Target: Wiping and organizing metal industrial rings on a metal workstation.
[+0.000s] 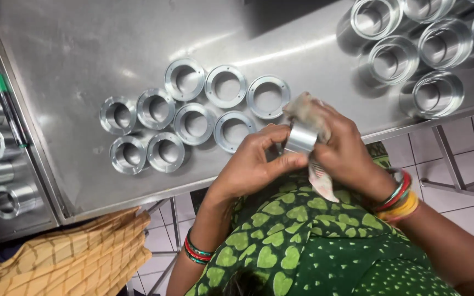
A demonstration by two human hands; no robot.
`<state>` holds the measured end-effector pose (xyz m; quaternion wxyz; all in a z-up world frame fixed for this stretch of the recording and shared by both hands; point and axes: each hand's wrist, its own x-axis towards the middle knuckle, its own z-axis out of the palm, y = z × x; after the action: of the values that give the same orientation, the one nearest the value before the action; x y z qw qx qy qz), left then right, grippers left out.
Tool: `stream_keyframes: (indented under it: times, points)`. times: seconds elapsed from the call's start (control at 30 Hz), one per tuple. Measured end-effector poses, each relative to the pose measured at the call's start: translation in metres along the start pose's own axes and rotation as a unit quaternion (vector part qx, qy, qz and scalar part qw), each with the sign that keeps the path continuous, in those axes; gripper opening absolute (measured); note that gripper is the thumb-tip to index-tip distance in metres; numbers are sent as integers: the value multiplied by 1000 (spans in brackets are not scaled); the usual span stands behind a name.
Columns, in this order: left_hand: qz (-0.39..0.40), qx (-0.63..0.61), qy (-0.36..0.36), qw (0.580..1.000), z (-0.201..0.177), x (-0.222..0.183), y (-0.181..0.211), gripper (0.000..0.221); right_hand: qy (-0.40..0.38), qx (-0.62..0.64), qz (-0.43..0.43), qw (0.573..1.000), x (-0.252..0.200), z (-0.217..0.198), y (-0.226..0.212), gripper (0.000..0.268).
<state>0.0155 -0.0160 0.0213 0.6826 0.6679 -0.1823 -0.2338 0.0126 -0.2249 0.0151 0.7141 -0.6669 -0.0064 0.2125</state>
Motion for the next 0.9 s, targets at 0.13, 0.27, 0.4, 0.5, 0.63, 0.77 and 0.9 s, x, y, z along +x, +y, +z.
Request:
stream_keyframes:
  times: [0.13,0.27,0.4,0.5,0.63,0.77,0.9]
  points:
    - [-91,31,43,994,-2,-9,-5,40,66,-478,-204,852,-3,21,-21,41]
    - [48,62,59,995,-6,-12,-7,39,14,-69,-50,996,5,7,8,47]
    - [122,104,78,984,-12,-17,-7,43,22,177,191,965,9,18,0,36]
    - [104,228,97,963,-16,-19,4,47,17,14,-57,998,10,26,-17,38]
    - [-48,193,108,974,-17,-19,18,55,67,-128,-101,984,-5,12,-17,47]
    - [42,32,147,988,-11,-14,18,51,56,-113,-173,977,-8,7,-28,53]
    - [125,-12,178,976,-3,-2,12,72,60,-44,-103,992,-10,14,-28,58]
